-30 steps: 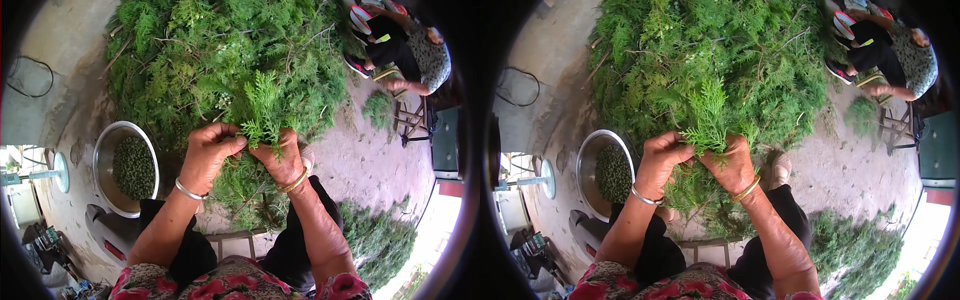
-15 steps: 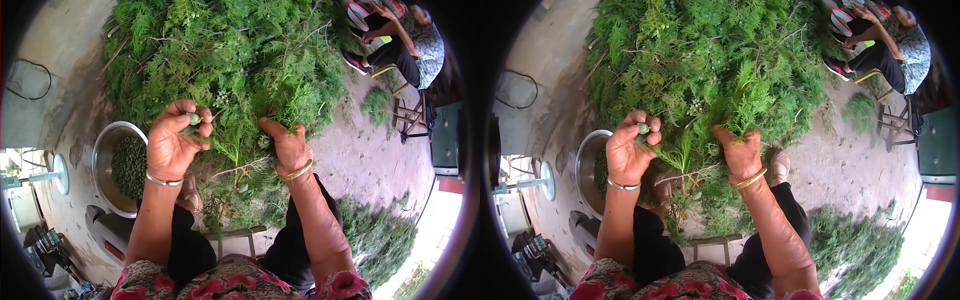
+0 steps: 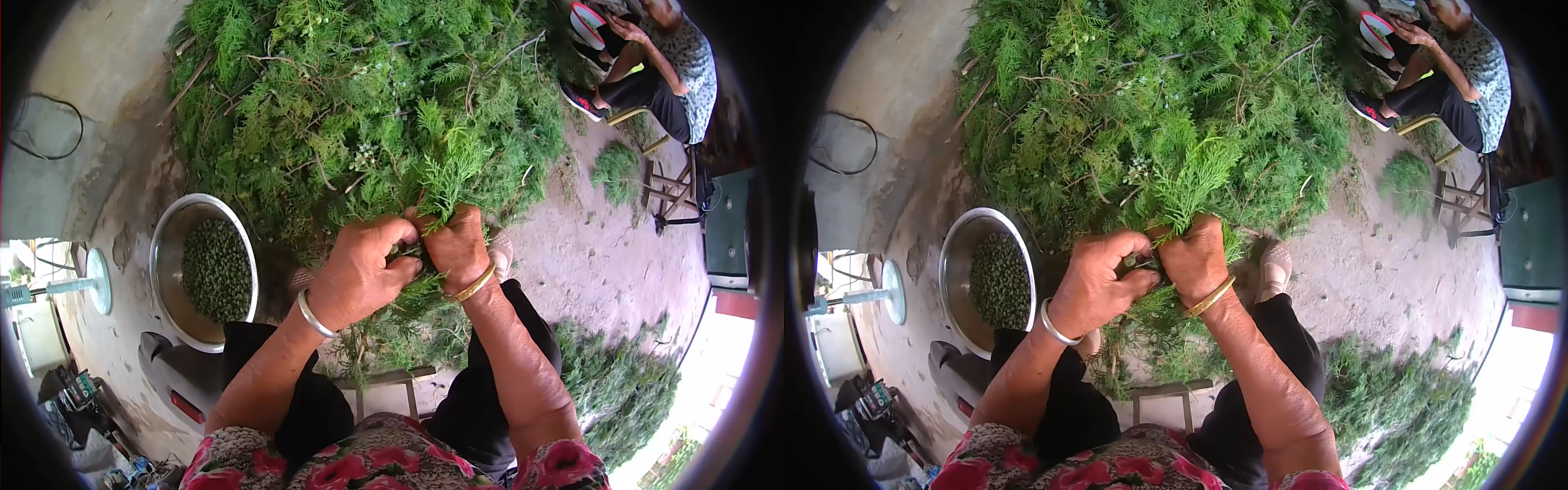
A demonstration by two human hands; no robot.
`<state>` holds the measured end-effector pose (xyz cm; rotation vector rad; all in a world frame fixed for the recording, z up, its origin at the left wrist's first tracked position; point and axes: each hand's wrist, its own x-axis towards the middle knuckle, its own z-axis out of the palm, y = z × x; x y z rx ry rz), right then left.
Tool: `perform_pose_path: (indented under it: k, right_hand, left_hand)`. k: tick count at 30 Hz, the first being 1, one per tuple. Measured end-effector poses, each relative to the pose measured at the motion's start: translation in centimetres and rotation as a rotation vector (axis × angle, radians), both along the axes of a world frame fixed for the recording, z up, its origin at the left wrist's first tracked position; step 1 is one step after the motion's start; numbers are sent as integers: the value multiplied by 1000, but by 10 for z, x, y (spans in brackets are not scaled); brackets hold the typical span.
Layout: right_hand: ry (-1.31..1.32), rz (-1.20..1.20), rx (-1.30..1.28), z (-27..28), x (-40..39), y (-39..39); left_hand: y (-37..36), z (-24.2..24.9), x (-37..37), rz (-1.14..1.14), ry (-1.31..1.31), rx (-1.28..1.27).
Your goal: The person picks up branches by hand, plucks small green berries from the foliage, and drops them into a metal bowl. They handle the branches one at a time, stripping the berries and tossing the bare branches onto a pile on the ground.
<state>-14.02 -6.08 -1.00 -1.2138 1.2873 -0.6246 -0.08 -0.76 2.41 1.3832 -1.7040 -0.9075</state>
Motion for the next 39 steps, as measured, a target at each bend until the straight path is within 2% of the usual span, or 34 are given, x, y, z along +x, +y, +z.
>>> perform_pose_path:
  k: [1, 3, 4, 6, 8, 9, 12, 16, 20, 21, 23, 24, 25, 27, 29, 31, 33, 36, 37, 39]
  right_hand:
    - [1, 1, 0, -5, 1, 1]
    - [-350, -126, 2, -15, 3, 2]
    - [-349, -124, 3, -13, 3, 2]
    - [-550, -145, 111, 2, 0, 0]
    - [-595, -174, 172, 20, 3, 1]
    - [-639, -204, 234, 24, 4, 1]
    - [-704, -195, 290, 24, 0, 0]
    - [-756, -327, 450, 14, 2, 0]
    - [-716, -278, 320, 23, -3, -2]
    - [-723, -283, 313, 23, -8, -6]
    - [-590, -337, 371, 24, -15, -11]
    - [-501, -400, 341, 18, -12, -13]
    - [-502, -385, 341, 18, -12, -13]
    - [-602, -376, 260, 18, -16, -10]
    - [-574, -423, 276, 16, -15, -12]
    - [-549, -611, 192, 18, -12, -14]
    - [-528, -646, 160, 10, -13, -19]
    - [-461, -903, 340, 4, -15, -27]
    - [-457, -906, 339, 1, -16, -29]
    - [-636, -877, 385, -3, -20, -31]
  left_hand:
    - [0, 0, 0, 1, 1, 0]
    - [1, 0, 0, 69, 104, 83]
    - [1, 0, 2, 71, 105, 83]
    - [0, 1, 8, 155, 570, 367]
    - [-1, 3, 13, 202, 964, 575]
    - [0, 1, 14, 201, 963, 576]
    - [2, -9, 15, 143, 1284, 669]
    - [1, -32, 10, 77, 1429, 550]
    - [0, -25, 21, -27, 1311, 434]
    - [-1, -14, 23, -137, 1451, 430]
    - [-8, -11, 29, -21, 1368, 225]
    - [-11, -7, 49, -191, 1579, 446]
    - [-10, -5, 52, -135, 1643, 454]
    - [-11, -12, 58, -193, 1737, 454]
    - [-10, -18, 60, -173, 1711, 454]
    - [-7, -20, 62, -156, 1687, 461]
    - [-5, -21, 63, -129, 1654, 471]
    - [-2, -5, 60, -75, 1600, 454]
    - [-2, -1, 59, -52, 1575, 454]
    - [0, -2, 55, -68, 1575, 469]
